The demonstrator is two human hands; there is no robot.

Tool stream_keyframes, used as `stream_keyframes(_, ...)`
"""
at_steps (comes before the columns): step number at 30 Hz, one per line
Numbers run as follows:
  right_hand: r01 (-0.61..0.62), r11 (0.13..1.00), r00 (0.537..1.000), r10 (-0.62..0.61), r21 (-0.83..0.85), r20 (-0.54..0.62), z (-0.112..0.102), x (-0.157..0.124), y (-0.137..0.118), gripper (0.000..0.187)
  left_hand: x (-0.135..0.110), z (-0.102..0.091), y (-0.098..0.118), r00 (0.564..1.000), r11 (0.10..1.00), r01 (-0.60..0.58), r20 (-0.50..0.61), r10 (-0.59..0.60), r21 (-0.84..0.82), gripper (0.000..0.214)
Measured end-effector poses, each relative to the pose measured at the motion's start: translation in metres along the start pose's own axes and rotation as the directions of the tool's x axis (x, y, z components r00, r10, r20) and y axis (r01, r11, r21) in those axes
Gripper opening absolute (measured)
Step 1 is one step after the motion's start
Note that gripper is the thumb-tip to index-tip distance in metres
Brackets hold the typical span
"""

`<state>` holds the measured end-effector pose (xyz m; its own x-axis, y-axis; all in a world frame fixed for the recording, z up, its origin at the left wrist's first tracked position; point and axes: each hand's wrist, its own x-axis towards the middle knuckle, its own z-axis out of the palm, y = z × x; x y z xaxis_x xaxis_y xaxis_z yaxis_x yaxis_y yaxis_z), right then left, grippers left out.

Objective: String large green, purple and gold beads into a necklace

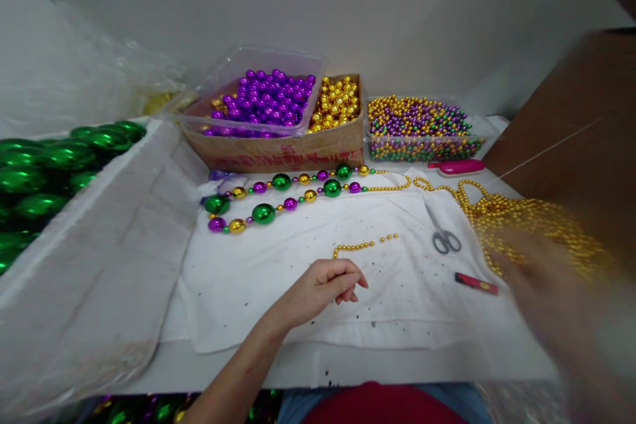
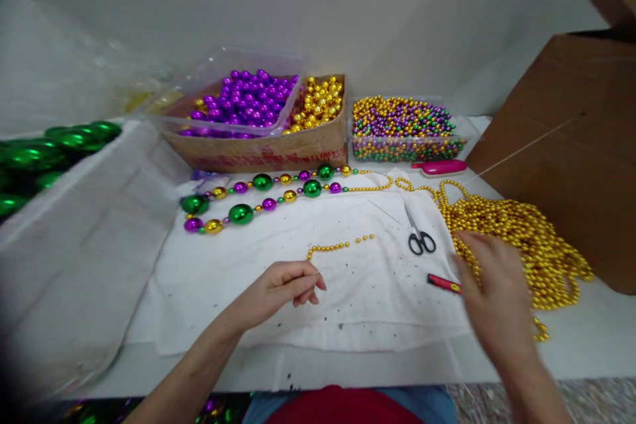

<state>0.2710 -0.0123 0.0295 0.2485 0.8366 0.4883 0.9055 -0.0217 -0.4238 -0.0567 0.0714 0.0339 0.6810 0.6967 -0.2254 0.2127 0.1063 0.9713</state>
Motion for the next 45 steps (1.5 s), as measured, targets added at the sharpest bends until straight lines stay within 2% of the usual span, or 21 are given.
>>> stream_keyframes(1,0.01,0.985,0.991,-0.033,0.172,0.13,0.014,-0.004,-0.026,0.029,0.002,0.004,0.001,1.0,1.0,0.0,0.015,0.0,0.004,0.027)
stream_keyframes(3,-0.052,0.89,0.927,-0.126,0.453,0.354,0.042,-0.01,-0.074,0.037,0.003,0.01,0.004,0.999,1.0,-0.006,0.044,0.005,0.029,0.028)
stream_keyframes(4,-0.098,0.827,0.901,-0.163,0.553,0.403,0.054,-0.013,-0.092,0.038,0.002,0.011,0.005,0.999,0.999,-0.008,0.053,0.005,0.051,0.028)
stream_keyframes(6,-0.227,0.733,0.822,-0.209,0.641,0.53,0.07,-0.015,-0.114,0.02,-0.001,0.009,0.005,0.999,0.993,0.013,0.047,-0.018,0.12,0.03)
stream_keyframes(8,-0.276,0.717,0.79,-0.21,0.64,0.576,0.073,-0.014,-0.119,0.015,-0.005,0.003,0.0,0.997,0.98,0.074,0.016,-0.078,0.184,0.032)
stream_keyframes(11,-0.254,0.761,0.821,-0.157,0.597,0.549,0.058,-0.01,-0.113,0.016,-0.006,-0.008,-0.014,0.986,0.969,0.163,-0.003,-0.165,0.186,0.034)
stream_keyframes(14,-0.152,0.852,0.85,-0.146,0.502,0.505,0.039,-0.008,-0.108,0.014,-0.001,-0.014,-0.033,0.981,0.972,0.189,0.009,-0.192,0.139,0.034)
stream_keyframes(16,-0.112,0.885,0.847,-0.153,0.451,0.51,0.029,-0.008,-0.107,0.013,0.004,-0.014,-0.042,0.977,0.97,0.208,0.015,-0.212,0.128,0.035)
stream_keyframes(18,-0.154,0.872,0.83,-0.141,0.465,0.54,0.021,-0.01,-0.11,0.013,0.007,-0.012,-0.043,0.978,0.967,0.198,0.027,-0.205,0.161,0.033)
stream_keyframes(20,-0.217,0.824,0.811,-0.146,0.523,0.567,0.016,-0.014,-0.119,0.013,0.008,-0.005,-0.036,0.991,0.968,0.129,-0.005,-0.131,0.216,0.029)
stream_keyframes(22,-0.249,0.758,0.802,-0.188,0.603,0.567,0.012,-0.019,-0.132,0.012,0.006,0.005,-0.022,0.998,0.978,0.047,-0.061,-0.035,0.203,0.027)
stream_keyframes(24,-0.258,0.672,0.825,-0.221,0.694,0.52,0.011,-0.022,-0.145,0.013,0.001,0.019,-0.007,0.996,0.999,0.01,-0.09,-0.006,0.051,0.03)
stream_keyframes(27,-0.302,0.531,0.891,-0.138,0.792,0.432,0.014,-0.021,-0.157,0.012,-0.007,0.04,0.005,0.997,0.948,-0.002,-0.075,-0.023,-0.32,0.035)
stream_keyframes(28,-0.35,0.461,0.893,-0.098,0.816,0.439,0.016,-0.02,-0.157,0.012,-0.008,0.046,0.006,0.997,0.91,-0.008,-0.075,-0.026,-0.414,0.036)
stream_keyframes(30,-0.461,0.322,0.868,-0.03,0.827,0.495,0.021,-0.018,-0.15,0.011,-0.006,0.055,0.004,0.998,0.851,0.005,-0.051,-0.037,-0.525,0.034)
stream_keyframes(32,-0.529,0.254,0.843,0.055,0.809,0.535,0.027,-0.015,-0.136,0.01,-0.002,0.061,-0.002,0.997,0.824,0.065,-0.002,-0.08,-0.563,0.028)
stream_keyframes(35,-0.547,0.319,0.837,0.196,0.774,0.51,0.035,-0.014,-0.109,0.013,0.007,0.067,-0.014,0.988,0.811,0.141,0.024,-0.155,-0.567,0.024)
stream_keyframes(40,-0.573,0.493,0.81,0.214,0.655,0.547,0.048,-0.02,-0.067,0.023,0.024,0.078,-0.031,0.973,0.866,0.2,-0.009,-0.23,-0.459,0.028)
stream_keyframes(42,-0.552,0.585,0.816,0.233,0.594,0.529,0.05,-0.022,-0.048,0.024,0.031,0.083,-0.037,0.966,0.888,0.215,-0.042,-0.254,-0.406,0.029)
stream_keyframes(45,-0.478,0.773,0.854,0.299,0.417,0.425,0.049,-0.025,-0.014,0.019,0.04,0.089,-0.046,0.951,0.902,0.235,-0.105,-0.289,-0.361,0.027)
